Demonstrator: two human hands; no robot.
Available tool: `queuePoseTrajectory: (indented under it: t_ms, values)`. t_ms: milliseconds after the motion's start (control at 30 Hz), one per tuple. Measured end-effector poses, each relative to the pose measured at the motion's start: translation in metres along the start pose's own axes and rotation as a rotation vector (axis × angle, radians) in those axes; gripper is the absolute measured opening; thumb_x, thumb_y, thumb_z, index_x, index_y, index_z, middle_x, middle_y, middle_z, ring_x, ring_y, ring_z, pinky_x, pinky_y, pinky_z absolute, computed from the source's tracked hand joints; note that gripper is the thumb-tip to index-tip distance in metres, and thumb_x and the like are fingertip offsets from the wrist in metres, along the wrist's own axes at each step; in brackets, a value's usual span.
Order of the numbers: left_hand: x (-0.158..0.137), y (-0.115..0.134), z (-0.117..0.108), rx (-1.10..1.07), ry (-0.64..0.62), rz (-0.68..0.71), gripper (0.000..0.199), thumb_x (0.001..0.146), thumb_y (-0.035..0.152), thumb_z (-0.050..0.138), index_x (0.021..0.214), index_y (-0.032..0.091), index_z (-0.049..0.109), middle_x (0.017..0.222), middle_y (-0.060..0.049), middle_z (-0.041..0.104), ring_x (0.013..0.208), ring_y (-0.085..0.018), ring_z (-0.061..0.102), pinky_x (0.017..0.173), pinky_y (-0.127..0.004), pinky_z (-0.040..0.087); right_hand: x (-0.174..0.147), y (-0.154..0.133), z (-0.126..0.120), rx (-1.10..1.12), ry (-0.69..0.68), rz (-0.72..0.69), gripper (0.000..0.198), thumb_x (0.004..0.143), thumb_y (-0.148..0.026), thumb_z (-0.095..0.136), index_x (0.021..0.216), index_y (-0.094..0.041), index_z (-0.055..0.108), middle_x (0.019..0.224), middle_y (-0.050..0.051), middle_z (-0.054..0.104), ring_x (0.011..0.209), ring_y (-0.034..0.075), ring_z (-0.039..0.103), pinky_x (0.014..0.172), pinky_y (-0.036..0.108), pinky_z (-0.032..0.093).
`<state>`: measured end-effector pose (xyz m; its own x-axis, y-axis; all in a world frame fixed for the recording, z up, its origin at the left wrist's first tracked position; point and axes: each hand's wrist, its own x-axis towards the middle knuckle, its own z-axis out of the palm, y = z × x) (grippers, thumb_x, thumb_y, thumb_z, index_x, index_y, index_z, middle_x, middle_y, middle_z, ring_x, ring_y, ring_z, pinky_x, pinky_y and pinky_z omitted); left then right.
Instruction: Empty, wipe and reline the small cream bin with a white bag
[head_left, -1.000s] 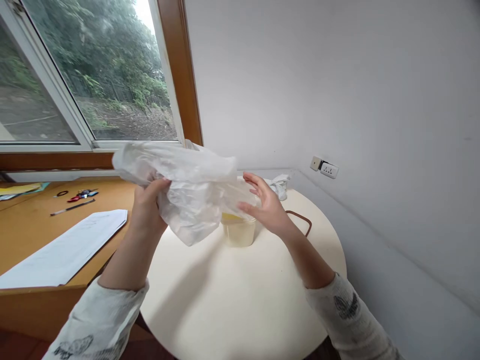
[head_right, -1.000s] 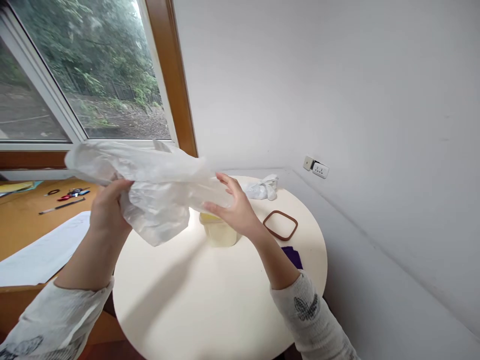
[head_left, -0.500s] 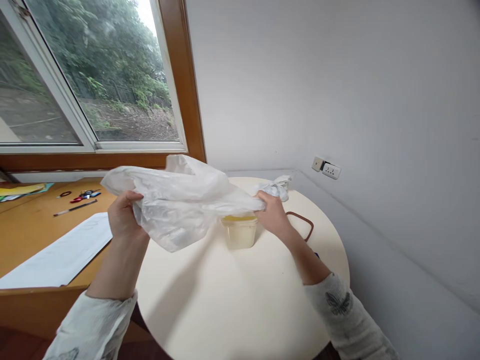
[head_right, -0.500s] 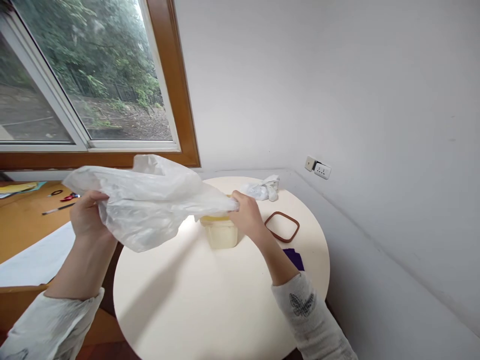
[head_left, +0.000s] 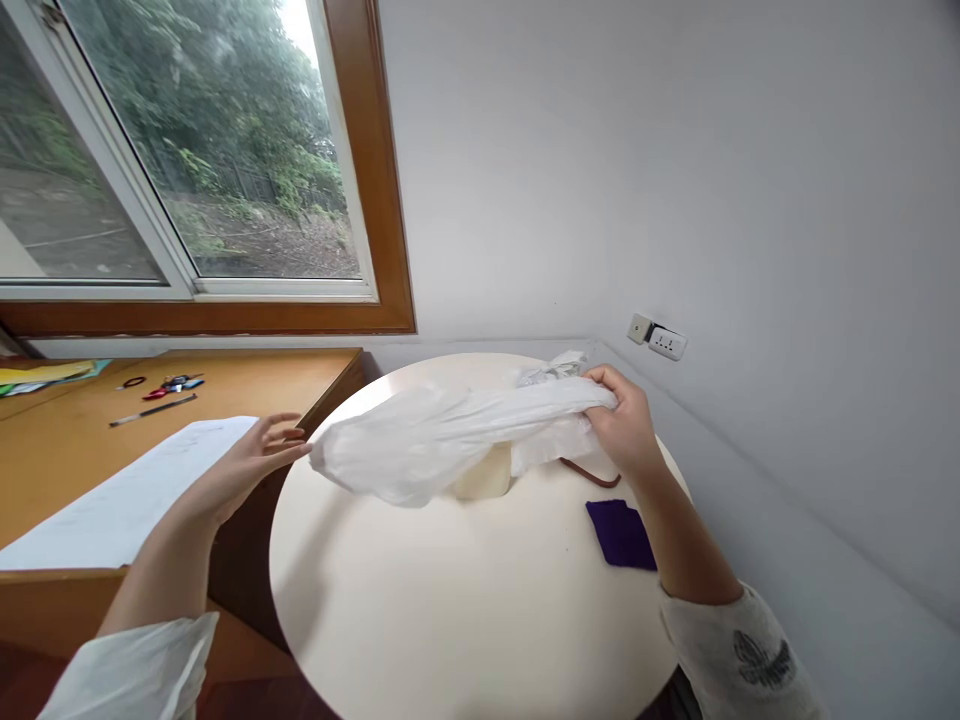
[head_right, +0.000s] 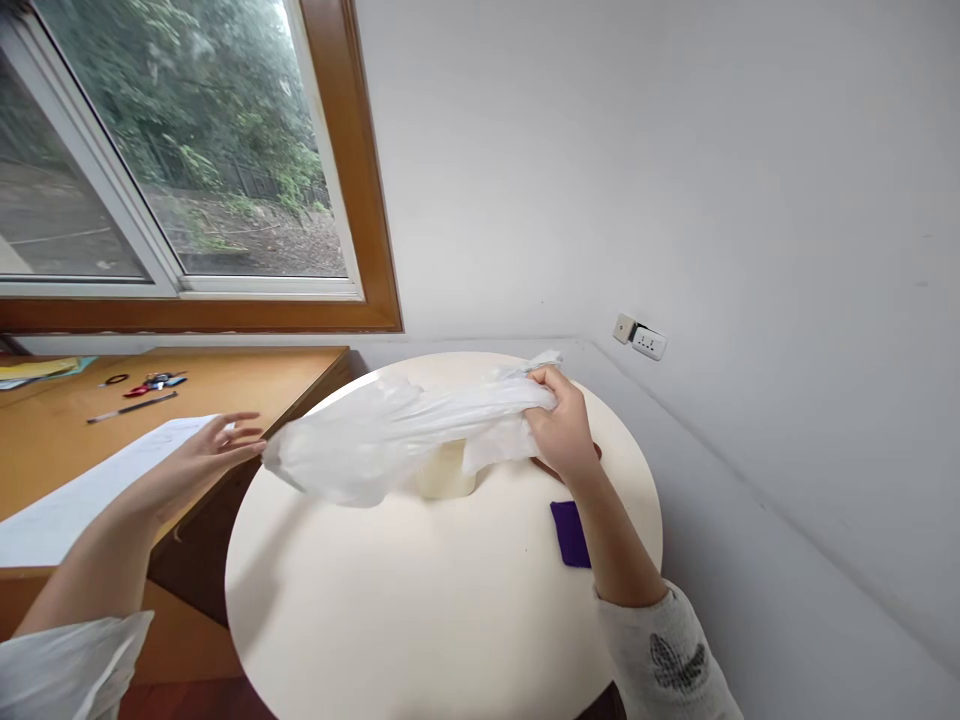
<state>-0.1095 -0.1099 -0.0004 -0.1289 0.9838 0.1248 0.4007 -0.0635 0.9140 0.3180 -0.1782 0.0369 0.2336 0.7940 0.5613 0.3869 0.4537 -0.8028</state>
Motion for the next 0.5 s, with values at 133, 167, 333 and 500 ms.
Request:
queuePoseTrajectory:
  t_ms: [133, 167, 333, 500]
  values:
    - [-0.025, 0.041, -0.001, -0.02, -0.123, 0.281, 0.089, 0.058, 0.047, 0.076, 0.133, 0.041, 0.028, 0.14, -0.006, 0.037, 0.134, -0.026, 0.028, 0.106, -0.05, 0.026, -0.004, -0.027, 0.007, 0.075, -0.298, 0.004, 0.029, 0.06, -0.004, 0.04, 0.075, -0.019, 0.06, 0.071, -0.003, 0.057, 0.067, 0.012, 0.05, 0.058, 0.021, 0.035]
    - [-0.036, 0.055, 0.007, -0.029, -0.206, 0.401, 0.101, 0.054, 0.048, 0.078, 0.137, 0.042, 0.021, 0.143, -0.006, 0.033, 0.136, -0.026, 0.024, 0.108, -0.049, 0.021, -0.006, -0.035, 0.012, 0.099, -0.399, -0.001, 0.032, 0.059, -0.004, 0.039, 0.076, -0.018, 0.061, 0.073, -0.002, 0.059, 0.069, 0.012, 0.052, 0.059, 0.021, 0.036]
    - [-0.095, 0.099, 0.084, 0.147, -0.558, 0.551, 0.125, 0.049, 0.042, 0.082, 0.142, 0.036, -0.001, 0.144, -0.01, 0.031, 0.129, -0.033, 0.035, 0.102, -0.052, 0.033, -0.019, -0.072, 0.054, 0.252, -0.695, -0.097, 0.037, 0.059, -0.002, 0.036, 0.08, -0.018, 0.062, 0.077, -0.002, 0.06, 0.073, 0.011, 0.054, 0.063, 0.02, 0.04]
    - [-0.105, 0.08, 0.127, 0.123, -0.432, 0.394, 0.029, 0.071, 0.026, 0.061, 0.1, 0.025, 0.057, 0.091, -0.003, 0.064, 0.083, -0.024, 0.06, 0.068, -0.032, 0.05, -0.019, -0.083, 0.074, 0.348, -0.617, -0.114, 0.036, 0.059, -0.006, 0.035, 0.077, -0.019, 0.064, 0.077, -0.002, 0.062, 0.076, 0.012, 0.057, 0.067, 0.022, 0.044]
